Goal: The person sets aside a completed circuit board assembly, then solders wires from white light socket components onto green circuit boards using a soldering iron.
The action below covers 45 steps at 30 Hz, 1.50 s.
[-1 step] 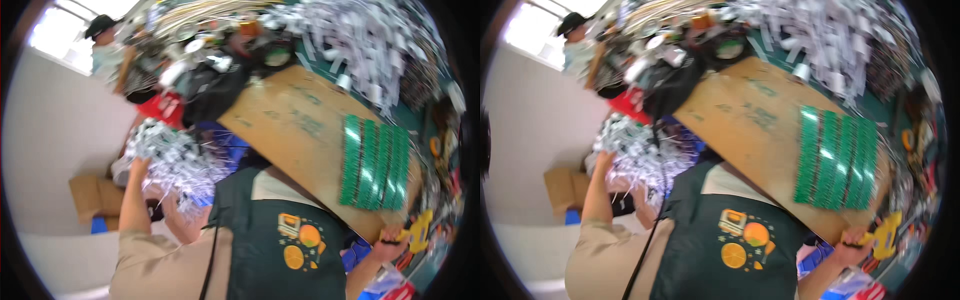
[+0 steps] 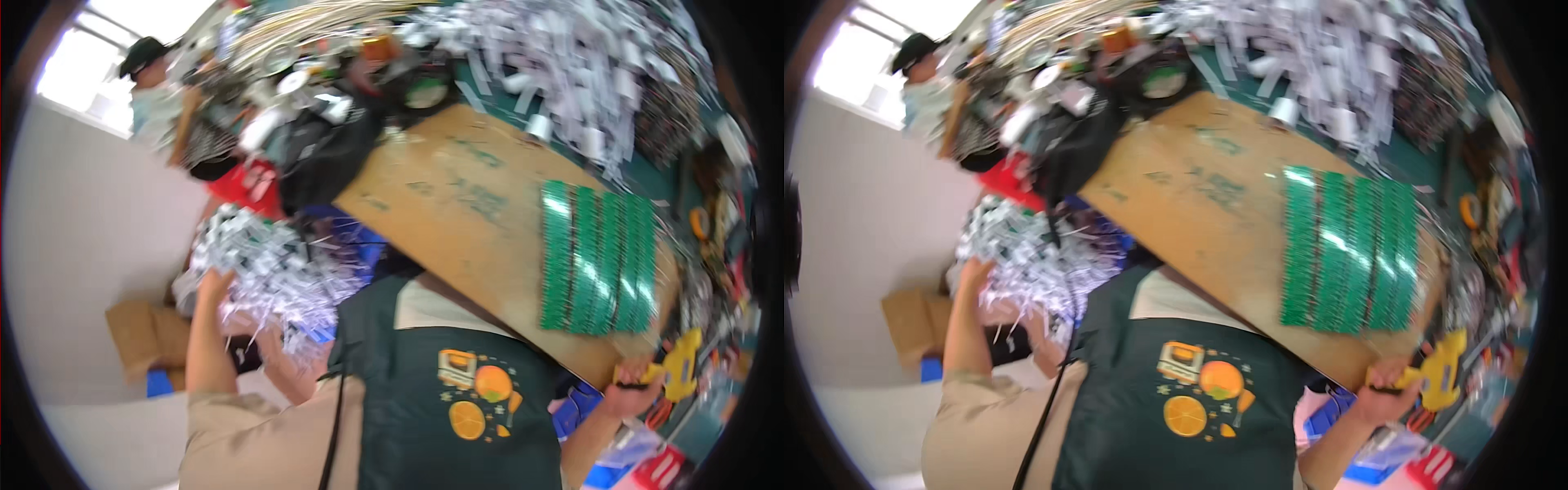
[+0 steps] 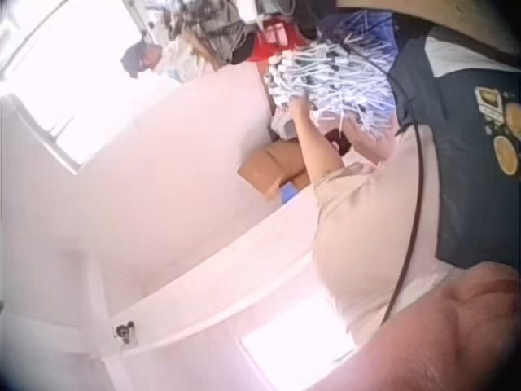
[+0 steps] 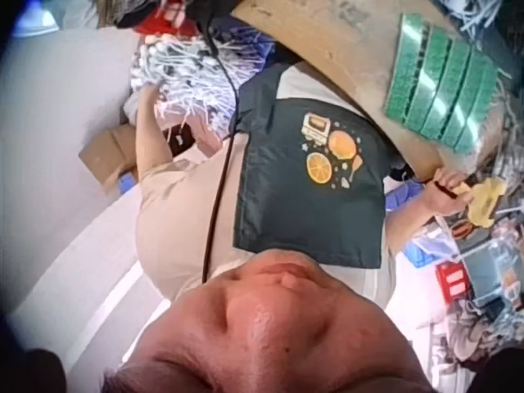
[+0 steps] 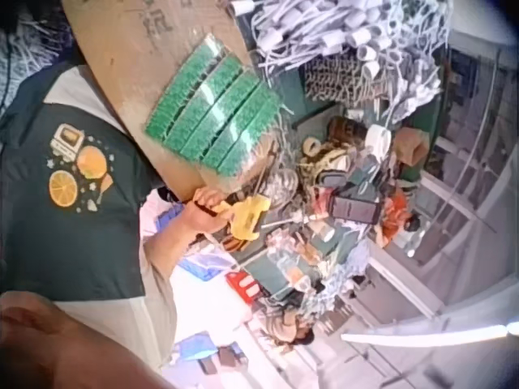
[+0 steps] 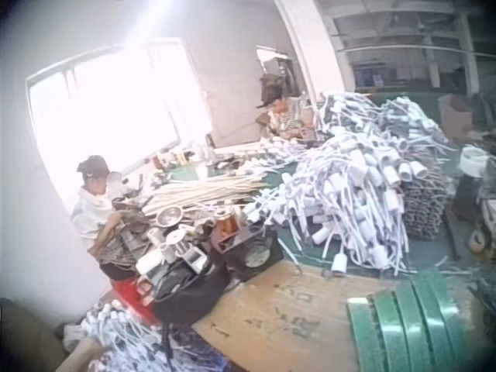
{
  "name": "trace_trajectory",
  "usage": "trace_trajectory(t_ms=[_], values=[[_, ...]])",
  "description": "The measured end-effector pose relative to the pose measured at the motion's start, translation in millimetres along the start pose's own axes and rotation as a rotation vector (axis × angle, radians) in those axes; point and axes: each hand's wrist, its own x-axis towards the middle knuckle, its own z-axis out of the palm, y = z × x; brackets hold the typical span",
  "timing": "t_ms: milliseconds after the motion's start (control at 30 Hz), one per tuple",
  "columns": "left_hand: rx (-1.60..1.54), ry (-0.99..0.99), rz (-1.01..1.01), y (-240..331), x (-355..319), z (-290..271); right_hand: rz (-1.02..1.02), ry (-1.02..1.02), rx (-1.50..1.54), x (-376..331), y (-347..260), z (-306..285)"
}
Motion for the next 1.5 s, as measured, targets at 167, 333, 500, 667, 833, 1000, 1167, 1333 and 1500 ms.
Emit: trace_trajectory(t_ms=[167,333,500,667,833,1000,1167,1333,1500], values=[[0.353,0.131,0.113,128.6,-41.7,-100.9,-0.03,0.003,0.005,-1.4,6.7,11.3],[-0.303,0.23,0.84,350.7,-142.5,-107.6,-0.081,-0.002,-0.023,-5.6,2.6,18.3],[-0.159,0.314,1.82,504.7,-198.8,-37.0,-0.104,-0.023,-0.056,-6.8,4.0,7.7],[0.12,0.317,1.891,609.7,-194.2,24.3,-0.082,0.037,-0.085,-12.1,6.5,8.8],[0.287,0.318,2.087,651.2,-166.6,43.6,-0.092,0.092,-0.139,-12.8,6.9,19.5],[0.147,0.145,2.137,655.0,-162.3,34.6,-0.075,0.096,-0.157,-9.0,5.6,22.3],[-0.434,-0.161,1.894,621.3,-192.6,7.6,-0.063,0.124,-0.199,-9.9,5.3,21.1],[-0.936,0.073,1.882,595.3,-184.2,-9.2,-0.04,0.092,-0.194,-8.4,5.3,21.3],[-0.786,0.176,1.901,556.8,-210.0,-55.3,-0.048,0.112,-0.199,-8.8,5.7,21.3]])
